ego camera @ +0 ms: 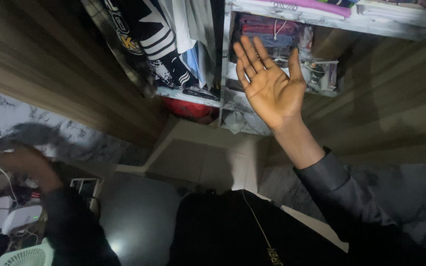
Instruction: The person opens a wardrobe and removes several shirts from hangers, placing them on a surface below. The person handles multiple shirts one by one, taking them off the hangers and setting them down.
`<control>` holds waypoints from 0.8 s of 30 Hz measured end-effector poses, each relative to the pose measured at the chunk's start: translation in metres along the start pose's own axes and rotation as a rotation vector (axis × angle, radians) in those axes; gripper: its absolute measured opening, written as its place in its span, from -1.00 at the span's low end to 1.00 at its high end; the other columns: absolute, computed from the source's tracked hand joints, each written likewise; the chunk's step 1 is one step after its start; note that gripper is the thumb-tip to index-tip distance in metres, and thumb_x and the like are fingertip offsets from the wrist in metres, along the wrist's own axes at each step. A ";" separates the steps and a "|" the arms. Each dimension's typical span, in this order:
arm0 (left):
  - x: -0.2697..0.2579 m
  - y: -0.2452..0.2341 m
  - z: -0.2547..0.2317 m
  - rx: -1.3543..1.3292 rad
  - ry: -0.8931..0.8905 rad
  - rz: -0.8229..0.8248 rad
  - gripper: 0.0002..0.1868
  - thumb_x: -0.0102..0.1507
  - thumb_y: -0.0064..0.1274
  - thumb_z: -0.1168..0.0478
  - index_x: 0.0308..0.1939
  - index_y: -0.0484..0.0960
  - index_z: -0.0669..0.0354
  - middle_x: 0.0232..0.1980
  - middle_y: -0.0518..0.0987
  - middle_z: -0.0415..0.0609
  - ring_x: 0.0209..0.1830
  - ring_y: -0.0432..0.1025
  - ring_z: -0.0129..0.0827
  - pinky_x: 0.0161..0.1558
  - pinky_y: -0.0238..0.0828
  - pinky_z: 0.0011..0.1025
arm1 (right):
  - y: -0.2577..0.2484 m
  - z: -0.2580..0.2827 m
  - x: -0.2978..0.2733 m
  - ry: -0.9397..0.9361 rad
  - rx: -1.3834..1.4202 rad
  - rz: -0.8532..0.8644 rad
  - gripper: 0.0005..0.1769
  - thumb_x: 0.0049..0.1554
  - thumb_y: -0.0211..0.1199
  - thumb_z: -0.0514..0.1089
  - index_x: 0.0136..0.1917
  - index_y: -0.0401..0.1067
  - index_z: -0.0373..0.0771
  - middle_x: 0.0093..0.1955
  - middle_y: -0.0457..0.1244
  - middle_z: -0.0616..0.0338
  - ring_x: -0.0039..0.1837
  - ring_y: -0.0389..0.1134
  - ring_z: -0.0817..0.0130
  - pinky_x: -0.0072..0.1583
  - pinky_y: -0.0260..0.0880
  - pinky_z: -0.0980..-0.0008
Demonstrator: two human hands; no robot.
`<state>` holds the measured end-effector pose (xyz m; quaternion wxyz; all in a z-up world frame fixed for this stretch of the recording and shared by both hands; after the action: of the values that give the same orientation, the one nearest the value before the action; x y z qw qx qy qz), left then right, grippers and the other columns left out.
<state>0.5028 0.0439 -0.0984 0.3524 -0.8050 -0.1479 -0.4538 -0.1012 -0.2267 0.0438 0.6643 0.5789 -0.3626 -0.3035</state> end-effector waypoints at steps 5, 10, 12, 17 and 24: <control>-0.104 0.023 -0.016 -0.385 -0.586 0.378 -0.31 0.45 -0.11 -0.02 0.55 0.11 0.26 0.52 0.28 0.27 0.46 0.33 -0.04 0.41 0.31 -0.13 | -0.003 0.007 -0.010 0.013 -0.024 0.012 -0.15 0.35 -0.07 0.31 0.58 0.06 -0.42 0.65 0.02 -0.15 0.73 -0.05 0.03 0.61 0.13 0.10; -0.202 -0.031 -0.154 -0.985 -0.659 0.732 -0.42 0.50 -0.24 -0.05 0.53 0.24 0.14 0.49 0.40 0.20 0.41 0.37 -0.05 0.36 0.37 -0.12 | -0.006 0.011 -0.021 0.024 -0.019 0.005 -0.15 0.37 -0.07 0.31 0.60 0.05 -0.43 0.66 0.01 -0.15 0.73 -0.05 0.03 0.61 0.13 0.11; -0.209 -0.070 -0.228 -1.105 -0.495 0.806 -0.44 0.51 -0.26 -0.04 0.53 0.24 0.13 0.52 0.36 0.21 0.48 0.32 -0.02 0.41 0.34 -0.10 | -0.007 0.013 -0.025 0.029 -0.026 -0.003 -0.15 0.37 -0.07 0.30 0.61 0.05 -0.42 0.66 0.01 -0.14 0.73 -0.05 0.04 0.61 0.13 0.11; -0.178 -0.167 -0.382 -2.170 -1.097 0.962 -0.25 0.49 -0.32 -0.14 0.56 0.07 0.39 0.58 0.21 0.39 0.63 0.13 0.15 0.64 0.01 -0.04 | -0.008 0.012 -0.034 0.044 -0.018 -0.008 -0.14 0.35 -0.06 0.31 0.59 0.05 -0.42 0.66 0.02 -0.17 0.73 -0.06 0.02 0.62 0.09 0.11; -0.127 -0.215 -0.473 -2.481 -1.080 0.927 -0.24 0.53 -0.58 -0.18 0.55 0.05 0.44 0.62 0.09 0.43 0.68 0.01 0.18 0.67 -0.11 -0.03 | -0.009 -0.001 -0.042 0.090 0.001 -0.020 -0.15 0.36 -0.07 0.30 0.59 0.06 -0.44 0.65 0.02 -0.18 0.71 -0.06 -0.01 0.61 0.08 0.11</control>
<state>0.0175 -0.1253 0.0493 -0.5517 -0.6325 0.4958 0.2234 -0.1235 -0.1928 0.0290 0.6765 0.5960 -0.3268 -0.2835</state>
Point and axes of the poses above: each hand's wrist, its own x-axis towards the middle knuckle, its own y-axis out of the palm, z = x × y, the point moved 7 cm from there along x, towards the middle knuckle
